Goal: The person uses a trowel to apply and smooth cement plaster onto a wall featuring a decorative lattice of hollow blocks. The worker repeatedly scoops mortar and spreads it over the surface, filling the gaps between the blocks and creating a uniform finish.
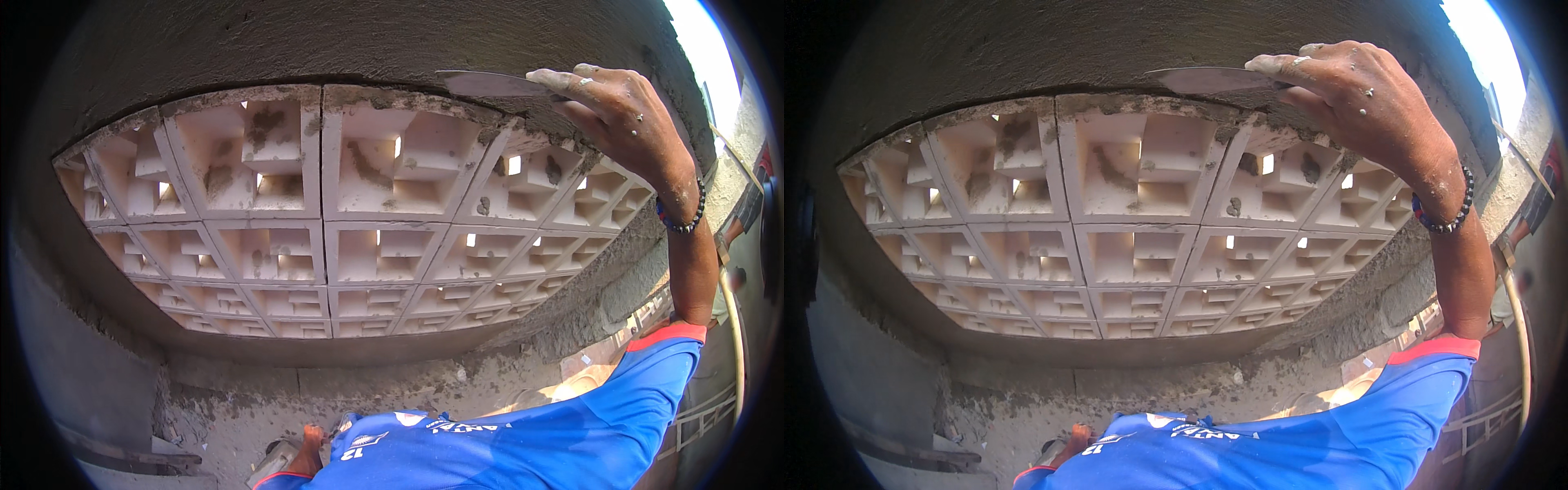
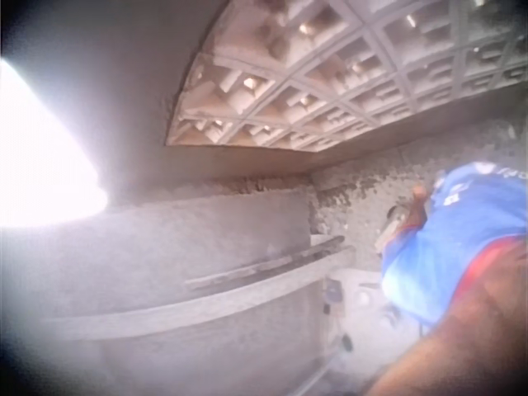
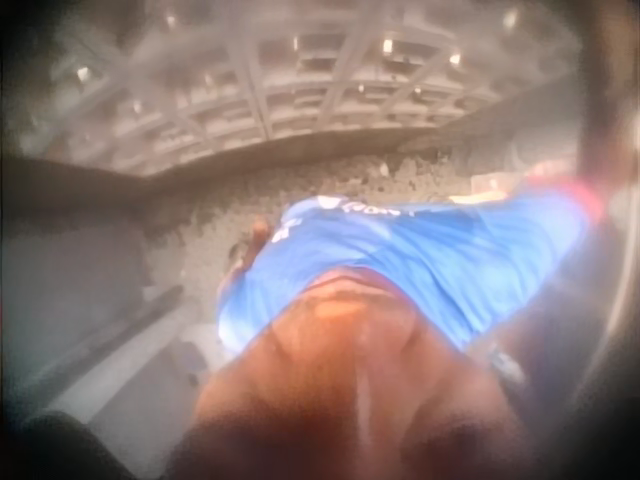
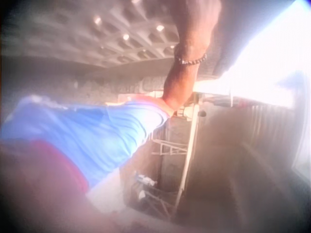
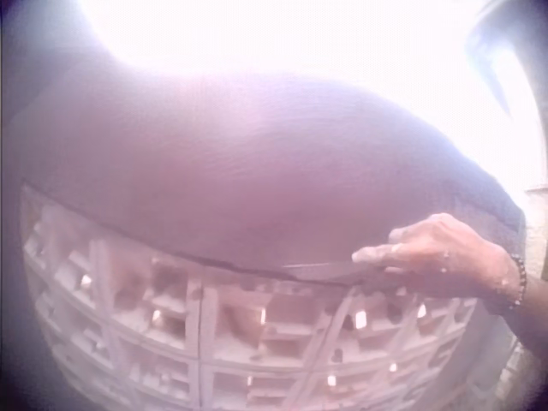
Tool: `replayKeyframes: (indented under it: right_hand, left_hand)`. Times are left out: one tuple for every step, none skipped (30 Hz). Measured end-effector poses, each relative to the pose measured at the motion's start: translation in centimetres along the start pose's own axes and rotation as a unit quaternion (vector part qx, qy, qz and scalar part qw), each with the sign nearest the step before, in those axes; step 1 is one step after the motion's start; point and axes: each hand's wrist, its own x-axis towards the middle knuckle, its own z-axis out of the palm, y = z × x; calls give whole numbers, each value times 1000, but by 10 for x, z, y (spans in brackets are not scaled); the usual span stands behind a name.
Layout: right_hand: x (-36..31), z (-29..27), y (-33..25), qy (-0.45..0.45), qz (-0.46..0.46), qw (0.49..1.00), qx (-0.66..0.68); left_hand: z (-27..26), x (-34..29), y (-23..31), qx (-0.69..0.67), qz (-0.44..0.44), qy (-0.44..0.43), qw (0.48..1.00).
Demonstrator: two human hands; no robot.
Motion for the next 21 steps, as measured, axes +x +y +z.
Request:
replayKeyframes:
  right_hand:
    - [3, 4, 1, 11, -10, 1000, 6]
    - [3, 6, 4, 6, -5, 1000, 2]
    - [-2, 10, 9, -5, 4, 1000, -1]
    - [-6, 12, 12, -16, 13, 1000, -5]
    - [-11, 10, 13, -18, 14, 1000, -13]
    - [-13, 5, 11, -15, 13, 1000, -21]
    - [-15, 3, 11, -11, 12, 999, -28]
    - [-22, 2, 15, -27, 22, 999, -32]
    - [-33, 1, 22, -44, 33, 998, -35]
    - [-34, 0, 26, -58, 39, 997, -40]
    - [-34, -4, 24, -83, 72, 994, -18]
    - [-34, -11, 17, -108, 104, 989, 3]
    - [-35, -17, 13, -133, 140, 981, 22]
    - [-34, -15, 14, -102, 114, 988, 22]
    - [-31, -8, 14, -70, 88, 993, 22]
    - [-28, -5, 14, -41, 65, 997, 20]
    - [-24, 0, 13, -34, 61, 997, 24]
    - [-17, 5, 11, -27, 57, 998, 29]
    - [-10, 8, 11, -20, 51, 998, 32]
    - [-5, 9, 15, -18, 2, 999, 37]
    - [-6, 10, 17, -14, 7, 1000, 27]
  left_hand:
    - [0, 0, -1, 27, 15, 0, 1000]
    - [0, 1, -1, 49, 28, 1, 998]
    - [-1, 2, -1, 73, 44, -3, 996]
    - [-2, 3, -2, 97, 63, -6, 993]
    - [-4, 6, -2, 122, 81, -8, 989]
    - [-8, 7, 1, 144, 95, -4, 985]
    - [-6, 8, 2, 164, 108, -3, 981]
    - [-6, 9, 2, 181, 118, -2, 976]
    - [-6, 9, 1, 200, 128, -2, 971]
    - [-3, 11, 3, 215, 135, 1, 967]
    - [-2, 12, 4, 232, 142, 3, 962]
    - [0, 12, 4, 247, 148, 5, 958]
    - [2, 13, 5, 265, 157, 6, 951]
    - [4, 14, 7, 282, 167, 7, 945]
    - [6, 15, 9, 299, 176, 10, 938]
    - [5, 16, 13, 312, 188, 12, 931]
    - [7, 17, 15, 330, 197, 15, 923]
    - [6, 16, 13, 331, 198, 26, 922]
    - [8, 15, 12, 330, 199, 37, 922]
    - [8, 15, 10, 331, 200, 48, 921]
    - [6, 16, 6, 315, 191, 29, 929]
